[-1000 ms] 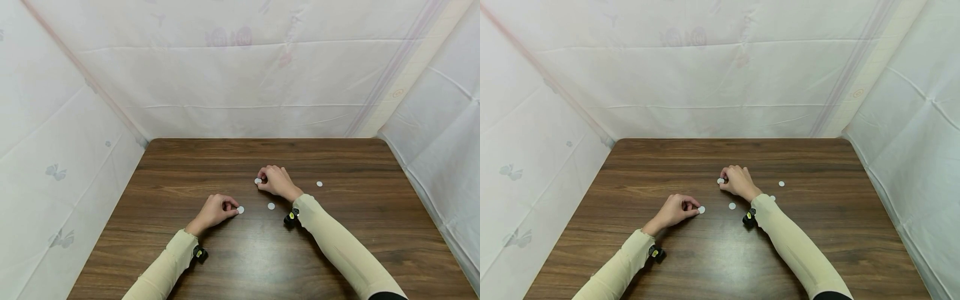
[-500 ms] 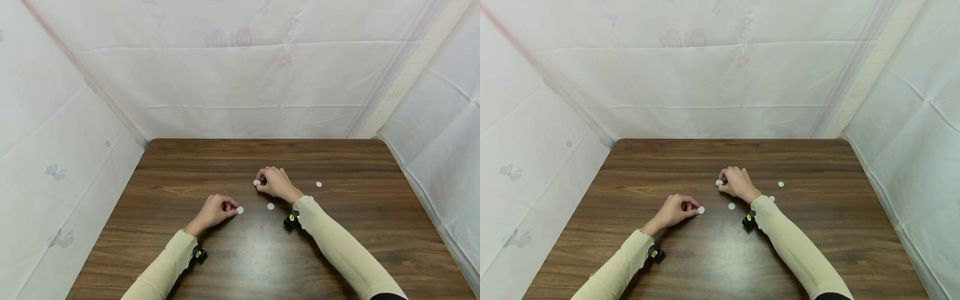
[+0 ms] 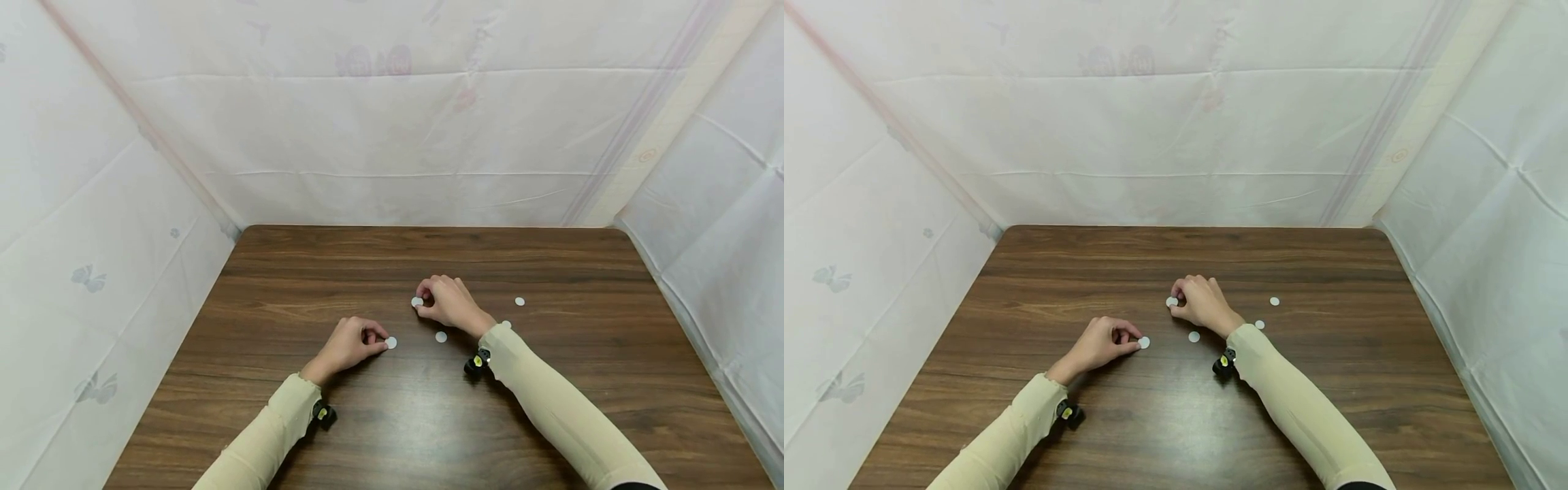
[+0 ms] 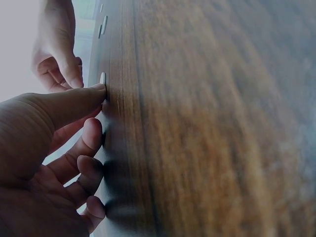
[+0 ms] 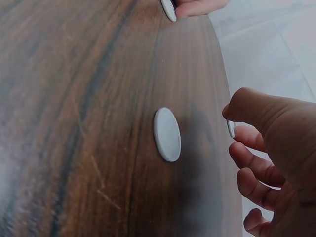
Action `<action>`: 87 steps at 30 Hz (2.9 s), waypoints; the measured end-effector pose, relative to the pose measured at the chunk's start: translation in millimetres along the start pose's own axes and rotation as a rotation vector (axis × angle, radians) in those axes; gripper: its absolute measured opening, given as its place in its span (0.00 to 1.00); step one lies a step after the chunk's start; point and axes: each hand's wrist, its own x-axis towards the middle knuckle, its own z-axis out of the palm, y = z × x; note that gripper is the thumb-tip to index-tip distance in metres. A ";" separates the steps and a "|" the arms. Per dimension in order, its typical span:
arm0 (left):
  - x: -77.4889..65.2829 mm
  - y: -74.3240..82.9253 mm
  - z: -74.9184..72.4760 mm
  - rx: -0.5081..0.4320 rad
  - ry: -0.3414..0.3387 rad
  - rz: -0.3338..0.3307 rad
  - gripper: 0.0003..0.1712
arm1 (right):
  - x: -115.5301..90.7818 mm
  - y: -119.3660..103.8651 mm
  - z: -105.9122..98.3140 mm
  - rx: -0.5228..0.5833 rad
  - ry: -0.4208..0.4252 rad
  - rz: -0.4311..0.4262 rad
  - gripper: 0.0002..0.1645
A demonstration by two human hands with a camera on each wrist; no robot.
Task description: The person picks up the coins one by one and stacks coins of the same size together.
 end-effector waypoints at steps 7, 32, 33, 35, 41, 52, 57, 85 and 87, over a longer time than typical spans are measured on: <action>0.5 -1.4 0.5 0.001 -0.001 0.006 0.04 | -4.3 -6.7 0.2 0.002 0.014 -0.026 0.08; -0.3 0.4 1.0 -0.016 0.000 0.021 0.04 | -28.5 -30.9 4.7 0.002 -0.028 -0.097 0.11; -0.2 0.4 0.9 -0.018 -0.001 0.017 0.04 | -29.7 -32.0 5.0 0.002 -0.028 -0.103 0.11; 0.1 0.5 0.8 -0.018 -0.003 0.010 0.04 | -31.8 -34.0 5.8 0.002 -0.032 -0.113 0.10; 0.3 1.1 0.0 -0.017 -0.004 0.008 0.04 | -36.3 -35.9 9.5 -0.002 -0.039 -0.137 0.10; 1.3 -0.2 0.4 -0.015 -0.011 0.002 0.04 | -39.6 -38.0 15.6 -0.004 -0.039 -0.145 0.11; 1.7 -0.1 0.6 -0.019 -0.004 0.021 0.04 | -40.2 -41.3 17.4 -0.001 -0.035 -0.159 0.10; 1.7 -1.1 0.3 -0.009 0.019 0.019 0.05 | -39.7 -51.9 38.5 -0.043 -0.020 -0.140 0.12; 1.8 -1.7 0.5 -0.007 0.020 0.019 0.05 | -39.5 -51.9 39.9 -0.044 -0.020 -0.134 0.12</action>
